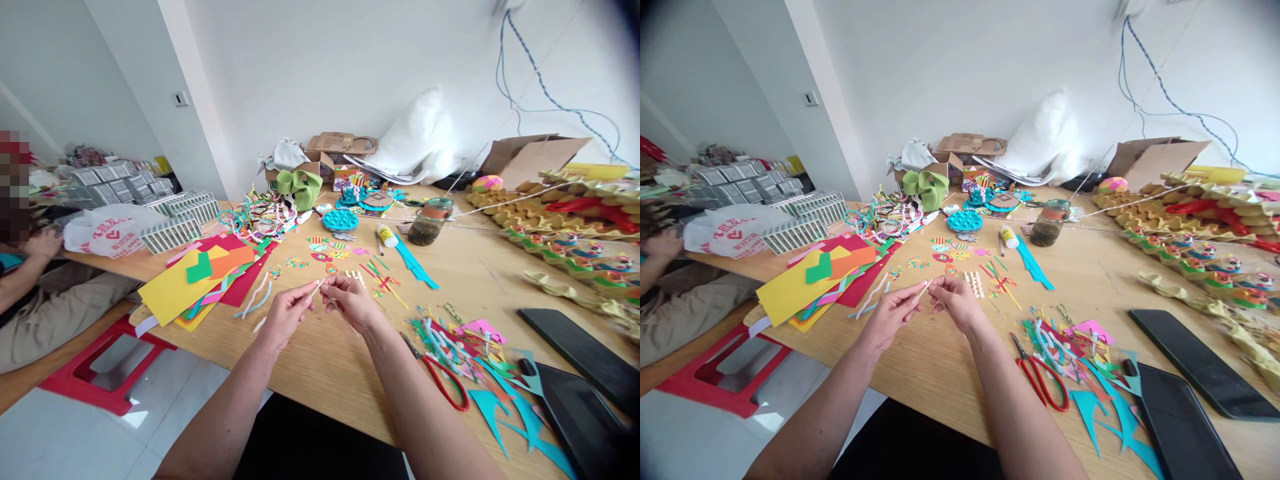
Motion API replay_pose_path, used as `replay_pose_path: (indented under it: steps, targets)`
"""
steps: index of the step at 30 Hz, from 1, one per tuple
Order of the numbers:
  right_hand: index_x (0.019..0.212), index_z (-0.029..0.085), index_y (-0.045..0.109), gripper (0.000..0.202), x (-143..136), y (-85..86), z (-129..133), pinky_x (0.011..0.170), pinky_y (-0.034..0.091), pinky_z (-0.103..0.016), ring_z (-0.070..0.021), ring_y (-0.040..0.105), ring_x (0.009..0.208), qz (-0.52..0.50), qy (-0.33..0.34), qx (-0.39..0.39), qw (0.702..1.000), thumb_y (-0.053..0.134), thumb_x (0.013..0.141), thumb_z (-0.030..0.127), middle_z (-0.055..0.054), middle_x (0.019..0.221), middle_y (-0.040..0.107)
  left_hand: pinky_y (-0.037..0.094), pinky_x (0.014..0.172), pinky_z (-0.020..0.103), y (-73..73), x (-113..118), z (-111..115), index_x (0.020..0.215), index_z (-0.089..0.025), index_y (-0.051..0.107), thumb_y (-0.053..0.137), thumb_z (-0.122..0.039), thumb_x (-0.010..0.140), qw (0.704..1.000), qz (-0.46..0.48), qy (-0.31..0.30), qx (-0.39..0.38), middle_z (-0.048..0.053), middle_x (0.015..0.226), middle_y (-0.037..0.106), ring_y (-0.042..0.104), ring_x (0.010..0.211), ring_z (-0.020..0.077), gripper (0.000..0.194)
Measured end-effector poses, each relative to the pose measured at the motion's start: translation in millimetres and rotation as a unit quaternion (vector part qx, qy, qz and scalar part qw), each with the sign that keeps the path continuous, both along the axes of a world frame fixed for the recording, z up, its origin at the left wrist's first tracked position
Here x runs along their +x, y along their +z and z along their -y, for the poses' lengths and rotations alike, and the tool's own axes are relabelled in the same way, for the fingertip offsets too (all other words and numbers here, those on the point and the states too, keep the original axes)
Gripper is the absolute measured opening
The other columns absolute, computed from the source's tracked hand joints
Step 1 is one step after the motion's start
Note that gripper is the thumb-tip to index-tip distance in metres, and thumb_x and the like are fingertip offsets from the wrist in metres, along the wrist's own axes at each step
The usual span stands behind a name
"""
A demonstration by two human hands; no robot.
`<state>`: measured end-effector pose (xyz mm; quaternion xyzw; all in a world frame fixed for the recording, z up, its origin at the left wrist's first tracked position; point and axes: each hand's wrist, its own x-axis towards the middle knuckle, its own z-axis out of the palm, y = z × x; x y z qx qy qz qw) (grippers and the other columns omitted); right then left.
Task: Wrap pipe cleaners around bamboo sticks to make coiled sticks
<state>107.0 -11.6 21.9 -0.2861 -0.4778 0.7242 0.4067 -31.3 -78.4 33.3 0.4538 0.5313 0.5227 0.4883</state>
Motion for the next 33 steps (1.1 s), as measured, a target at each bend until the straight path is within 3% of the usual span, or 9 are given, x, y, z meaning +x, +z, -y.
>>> replay_pose_path:
  steps: [5,11,17,25,28,33]
  targets:
    - [0.069,0.015,0.058,0.026,-0.4,-1.0,-1.2,0.042,0.043,-0.021,-0.0075,0.048,0.044,0.015,-0.001,0.010,1.000,0.075,0.058,0.032,0.003,0.052,0.054,0.024,0.043,0.017,-7.2,-0.7,-1.5,0.118,-0.017,0.058,0.057,-0.030,0.076,0.999,-0.022,-0.010,0.029,-0.002,0.063,0.049,0.029,0.046,0.0035,0.044]
    - [0.069,0.015,0.058,0.027,-1.5,-0.1,0.2,0.043,0.043,-0.022,-0.0080,0.047,0.045,0.026,-0.012,0.022,0.999,0.075,0.058,0.034,0.004,0.052,0.052,0.033,0.049,0.019,-13.1,-6.2,-4.0,0.119,-0.019,0.058,0.046,-0.026,0.084,0.980,-0.169,-0.013,0.108,-0.001,0.065,0.049,0.037,0.052,0.0068,0.038]
    - [0.068,0.015,0.059,0.031,-3.1,2.7,3.9,0.039,0.036,-0.020,-0.0078,0.046,0.047,0.022,-0.011,0.038,0.999,0.071,0.064,0.043,0.002,0.055,0.052,0.042,0.068,0.024,-14.0,-5.8,-0.4,0.125,-0.020,0.052,0.036,-0.005,0.082,0.907,-0.367,0.027,0.202,0.003,0.073,0.052,0.050,0.072,0.0124,0.048]
    - [0.064,0.015,0.056,0.039,-4.6,2.5,3.4,0.037,0.035,-0.020,-0.0069,0.042,0.043,0.059,-0.041,0.049,0.996,0.072,0.059,0.051,0.002,0.051,0.051,0.042,0.065,0.024,-10.1,4.6,9.2,0.130,-0.025,0.045,0.037,0.000,0.078,0.802,-0.572,0.050,0.168,0.004,0.083,0.052,0.051,0.072,0.0135,0.058]
    - [0.063,0.015,0.056,0.037,-4.1,1.7,2.4,0.037,0.035,-0.020,-0.0065,0.042,0.042,0.055,-0.038,0.047,0.997,0.073,0.059,0.047,0.002,0.050,0.051,0.042,0.065,0.025,-9.8,5.8,10.3,0.131,-0.026,0.043,0.036,-0.001,0.078,0.781,-0.599,0.052,0.169,0.004,0.085,0.052,0.052,0.072,0.0138,0.059]
    - [0.063,0.015,0.056,0.032,-3.7,1.8,2.4,0.038,0.033,-0.019,-0.0064,0.043,0.042,0.032,-0.025,0.024,0.999,0.075,0.058,0.041,0.003,0.049,0.052,0.042,0.065,0.025,-11.9,5.5,10.6,0.132,-0.027,0.041,0.036,-0.002,0.080,0.773,-0.609,0.055,0.170,0.004,0.085,0.052,0.052,0.072,0.0141,0.058]
